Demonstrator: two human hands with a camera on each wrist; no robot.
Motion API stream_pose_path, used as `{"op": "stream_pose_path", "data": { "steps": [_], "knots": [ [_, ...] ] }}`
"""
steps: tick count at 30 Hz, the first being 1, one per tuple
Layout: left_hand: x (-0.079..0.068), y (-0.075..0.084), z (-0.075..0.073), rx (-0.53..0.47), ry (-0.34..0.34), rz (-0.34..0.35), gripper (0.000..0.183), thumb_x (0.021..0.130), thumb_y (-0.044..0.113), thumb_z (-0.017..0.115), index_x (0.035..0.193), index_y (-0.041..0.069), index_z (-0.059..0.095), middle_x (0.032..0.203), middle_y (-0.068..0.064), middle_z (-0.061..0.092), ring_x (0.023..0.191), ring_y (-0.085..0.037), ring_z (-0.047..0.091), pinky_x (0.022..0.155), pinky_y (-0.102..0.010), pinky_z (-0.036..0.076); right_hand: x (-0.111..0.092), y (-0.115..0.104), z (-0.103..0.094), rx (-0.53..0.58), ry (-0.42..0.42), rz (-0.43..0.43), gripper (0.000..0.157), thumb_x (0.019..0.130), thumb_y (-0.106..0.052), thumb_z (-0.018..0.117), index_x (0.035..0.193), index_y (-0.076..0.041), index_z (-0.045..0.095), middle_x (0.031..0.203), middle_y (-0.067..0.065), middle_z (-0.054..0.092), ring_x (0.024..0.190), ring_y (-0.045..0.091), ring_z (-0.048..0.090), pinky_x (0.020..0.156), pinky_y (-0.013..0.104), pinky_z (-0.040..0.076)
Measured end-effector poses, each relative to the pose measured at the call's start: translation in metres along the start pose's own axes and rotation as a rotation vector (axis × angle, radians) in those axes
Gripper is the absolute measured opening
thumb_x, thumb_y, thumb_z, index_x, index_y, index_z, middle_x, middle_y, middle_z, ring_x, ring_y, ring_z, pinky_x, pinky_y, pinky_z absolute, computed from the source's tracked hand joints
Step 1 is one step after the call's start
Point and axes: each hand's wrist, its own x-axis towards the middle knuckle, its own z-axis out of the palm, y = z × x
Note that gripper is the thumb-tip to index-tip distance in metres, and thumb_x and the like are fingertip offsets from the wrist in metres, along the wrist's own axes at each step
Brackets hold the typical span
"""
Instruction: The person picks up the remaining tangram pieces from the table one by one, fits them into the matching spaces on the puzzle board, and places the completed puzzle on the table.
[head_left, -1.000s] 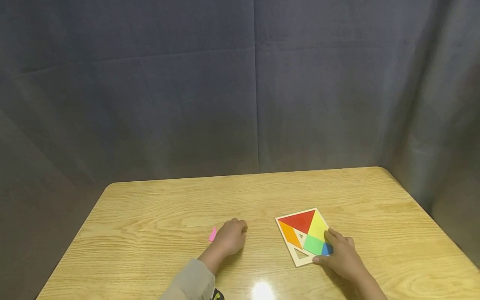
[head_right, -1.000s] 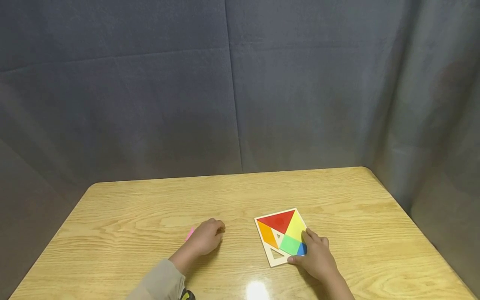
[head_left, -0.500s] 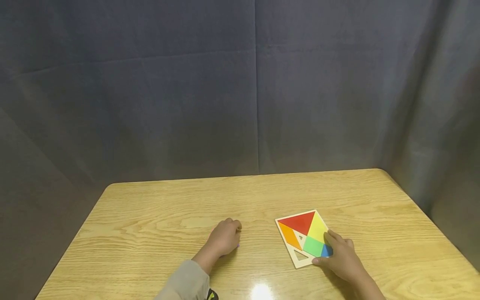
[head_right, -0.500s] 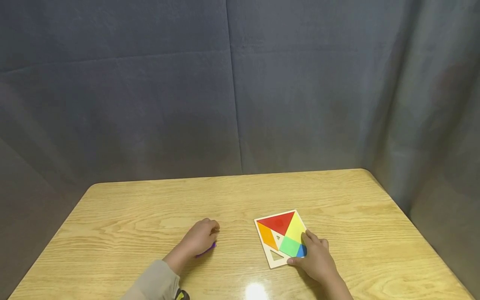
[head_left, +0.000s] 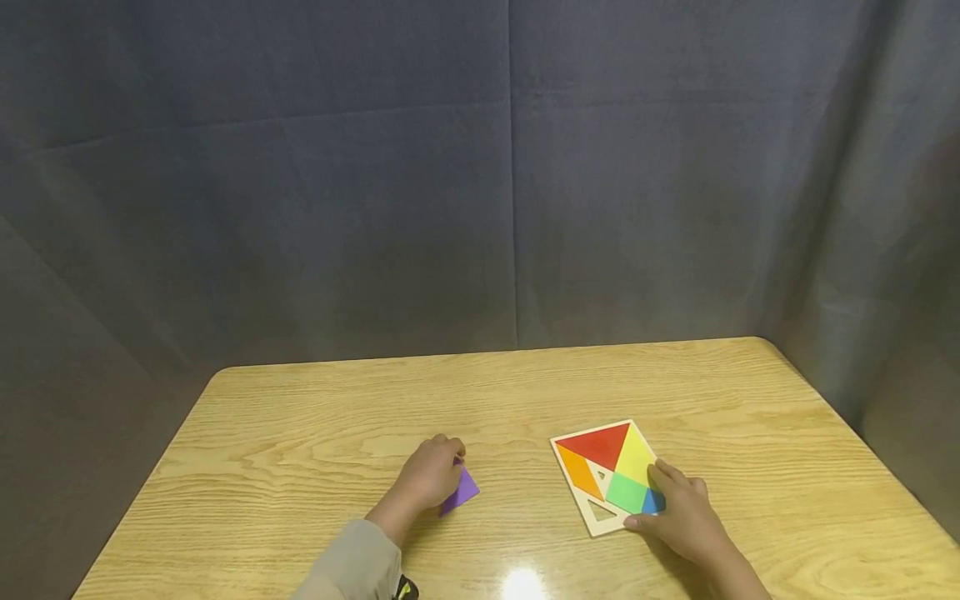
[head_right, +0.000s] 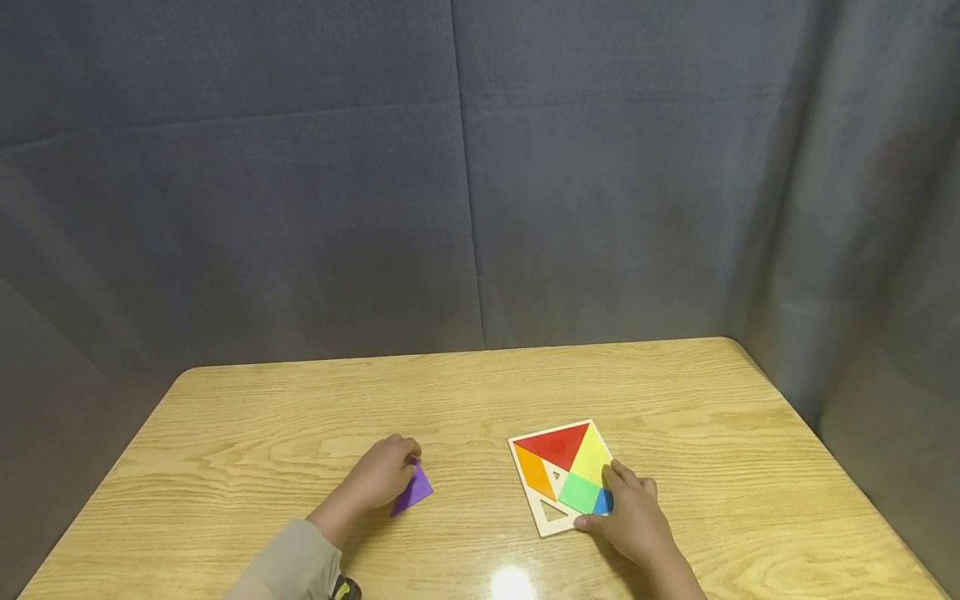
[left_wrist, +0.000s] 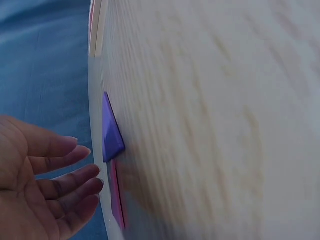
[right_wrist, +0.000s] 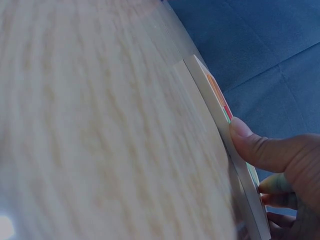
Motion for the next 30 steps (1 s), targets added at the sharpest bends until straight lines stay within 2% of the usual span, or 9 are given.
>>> {"op": "stream_pose_path", "data": {
  "steps": [7,13,19,22,26,30],
  "knots": [
    [-0.002,-0.007,-0.003,0.042,0.019,0.011,0.019,0.081,0.005,0.049,0.096,0.000,0.059,0.086,-0.008,0.053,0.087,-0.028,0.050,0.074,-0.038,0.043,-0.002,0.000,0.001,0.003,-0.007,0.000,0.095,0.058,-0.050,0.070,0.122,0.012,0.038,0.128,0.029,0.030,0.096,0.033,0.032,0.078,0.046,0.036],
    [-0.006,-0.012,-0.005,0.063,0.028,0.036,0.016,0.080,0.004,0.051,0.093,0.001,0.059,0.082,-0.007,0.052,0.081,-0.027,0.050,0.069,-0.037,0.043,-0.001,0.001,0.001,-0.004,-0.005,-0.007,0.095,0.059,-0.050,0.070,0.122,0.013,0.037,0.128,0.029,0.030,0.097,0.034,0.032,0.079,0.048,0.036],
    [-0.008,-0.016,-0.011,0.066,0.018,0.042,0.019,0.076,-0.001,0.051,0.093,0.000,0.059,0.082,-0.006,0.050,0.080,-0.026,0.048,0.069,-0.035,0.042,-0.001,0.001,0.000,-0.003,-0.006,-0.004,0.095,0.058,-0.050,0.070,0.122,0.013,0.037,0.128,0.029,0.030,0.096,0.033,0.032,0.078,0.047,0.036],
    [-0.009,-0.019,-0.012,0.073,0.018,0.046,0.023,0.070,-0.005,0.053,0.092,0.001,0.058,0.080,-0.005,0.049,0.078,-0.024,0.047,0.069,-0.035,0.041,-0.001,0.000,0.000,-0.003,-0.014,0.005,0.096,0.058,-0.051,0.070,0.122,0.012,0.037,0.128,0.028,0.029,0.096,0.033,0.032,0.078,0.047,0.036],
    [-0.009,-0.024,-0.013,0.081,0.021,0.052,0.029,0.063,-0.009,0.053,0.089,0.002,0.058,0.076,-0.002,0.046,0.074,-0.022,0.044,0.065,-0.033,0.040,0.000,0.001,0.000,-0.003,-0.011,0.006,0.096,0.058,-0.051,0.070,0.122,0.012,0.038,0.128,0.028,0.030,0.097,0.033,0.032,0.078,0.047,0.036],
    [-0.011,-0.027,-0.015,0.085,0.020,0.051,0.028,0.061,-0.009,0.055,0.087,0.003,0.059,0.073,-0.001,0.043,0.071,-0.020,0.041,0.061,-0.031,0.038,0.000,0.001,0.000,-0.004,-0.002,-0.004,0.095,0.058,-0.050,0.070,0.121,0.012,0.038,0.127,0.028,0.031,0.096,0.034,0.032,0.078,0.047,0.036]
  ]
}}
